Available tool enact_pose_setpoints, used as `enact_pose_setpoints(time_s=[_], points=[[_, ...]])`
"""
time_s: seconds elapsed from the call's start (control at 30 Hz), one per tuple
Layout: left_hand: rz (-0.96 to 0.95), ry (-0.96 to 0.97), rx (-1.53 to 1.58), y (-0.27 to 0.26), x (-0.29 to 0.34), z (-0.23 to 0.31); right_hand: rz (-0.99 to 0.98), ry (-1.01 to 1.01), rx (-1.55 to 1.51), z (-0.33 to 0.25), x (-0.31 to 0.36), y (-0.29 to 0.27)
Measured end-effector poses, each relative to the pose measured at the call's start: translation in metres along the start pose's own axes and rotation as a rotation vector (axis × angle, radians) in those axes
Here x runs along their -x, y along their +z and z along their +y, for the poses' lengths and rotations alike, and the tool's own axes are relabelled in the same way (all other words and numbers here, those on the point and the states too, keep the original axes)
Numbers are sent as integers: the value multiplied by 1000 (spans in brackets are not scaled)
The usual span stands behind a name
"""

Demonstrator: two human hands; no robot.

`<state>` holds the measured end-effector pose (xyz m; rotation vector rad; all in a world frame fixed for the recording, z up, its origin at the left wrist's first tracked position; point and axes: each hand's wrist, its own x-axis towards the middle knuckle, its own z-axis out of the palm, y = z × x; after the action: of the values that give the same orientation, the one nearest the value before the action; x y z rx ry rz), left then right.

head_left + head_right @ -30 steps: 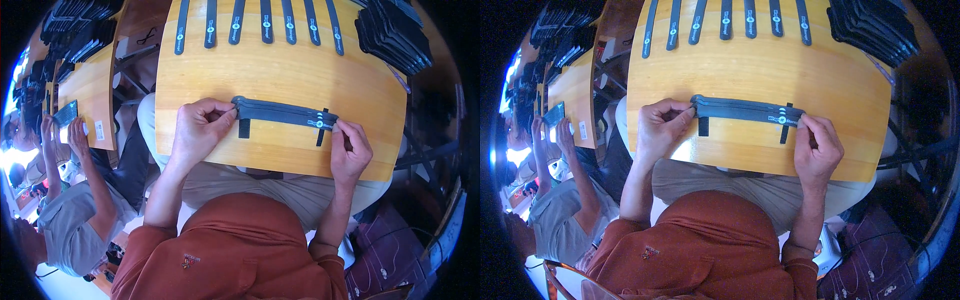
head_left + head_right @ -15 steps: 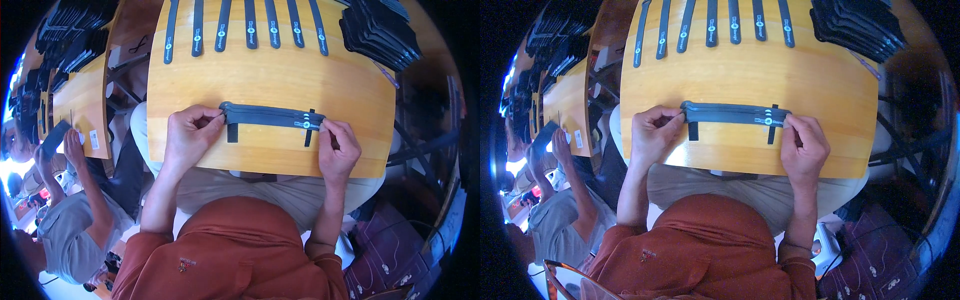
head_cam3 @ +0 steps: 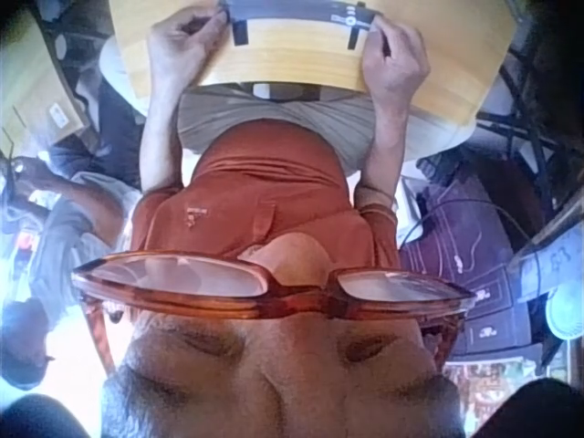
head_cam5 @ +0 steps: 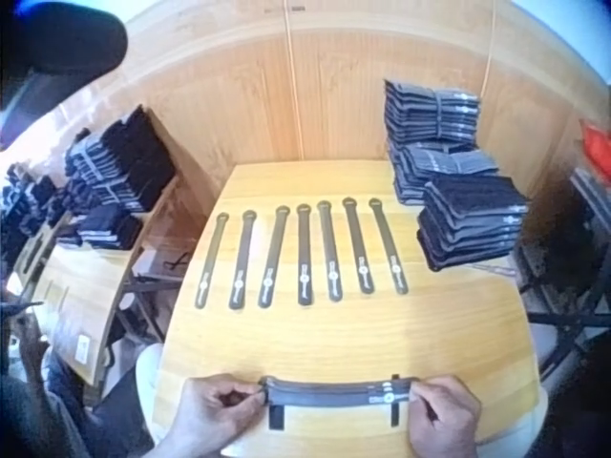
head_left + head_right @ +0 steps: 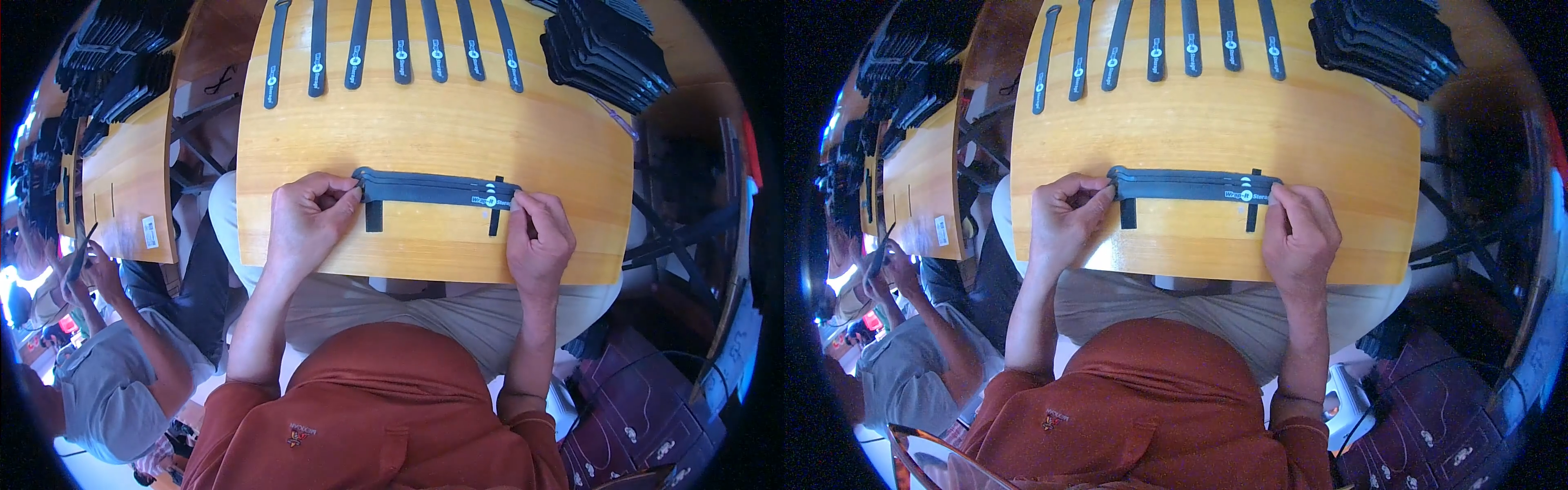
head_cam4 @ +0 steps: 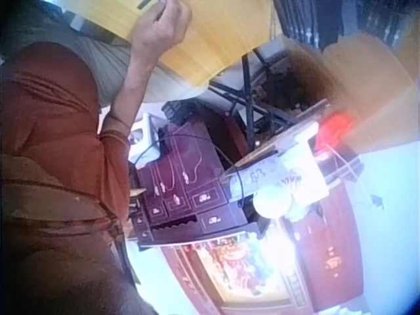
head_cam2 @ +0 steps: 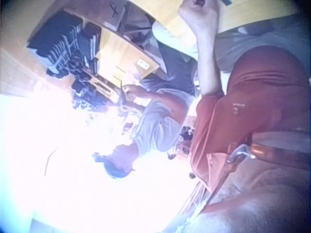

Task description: Turning fabric tubes using a metal rod and aligning assembled textile straps on a template.

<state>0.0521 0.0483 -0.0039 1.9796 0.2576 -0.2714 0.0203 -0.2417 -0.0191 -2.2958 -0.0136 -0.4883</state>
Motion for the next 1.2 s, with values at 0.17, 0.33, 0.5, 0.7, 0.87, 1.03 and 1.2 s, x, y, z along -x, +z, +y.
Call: enact_pose_setpoints(time_s=[0.17, 0.33, 0.5, 0.7, 0.87, 1.03, 1.2], points=[[-6, 28, -45, -1, 1, 4, -52, -58, 114, -7, -5, -6], [-8, 63, -20, 0, -2, 1, -171, -107, 406, -31, -10, -16], [9, 89, -38, 0, -2, -7, -303, -396, 400, -67, 5, 25], [14, 101, -34, 3, -2, -2, -378, -381, 405, -83, 20, 57], [41, 135, -103, 3, 1, 4, -358, -313, 376, -59, 27, 40], [71, 169, -142, 4, 1, 1, -275, -208, 467, -33, 33, 9], [124, 219, -185, 2, 3, -1, -242, -196, 421, -28, 36, 5]])
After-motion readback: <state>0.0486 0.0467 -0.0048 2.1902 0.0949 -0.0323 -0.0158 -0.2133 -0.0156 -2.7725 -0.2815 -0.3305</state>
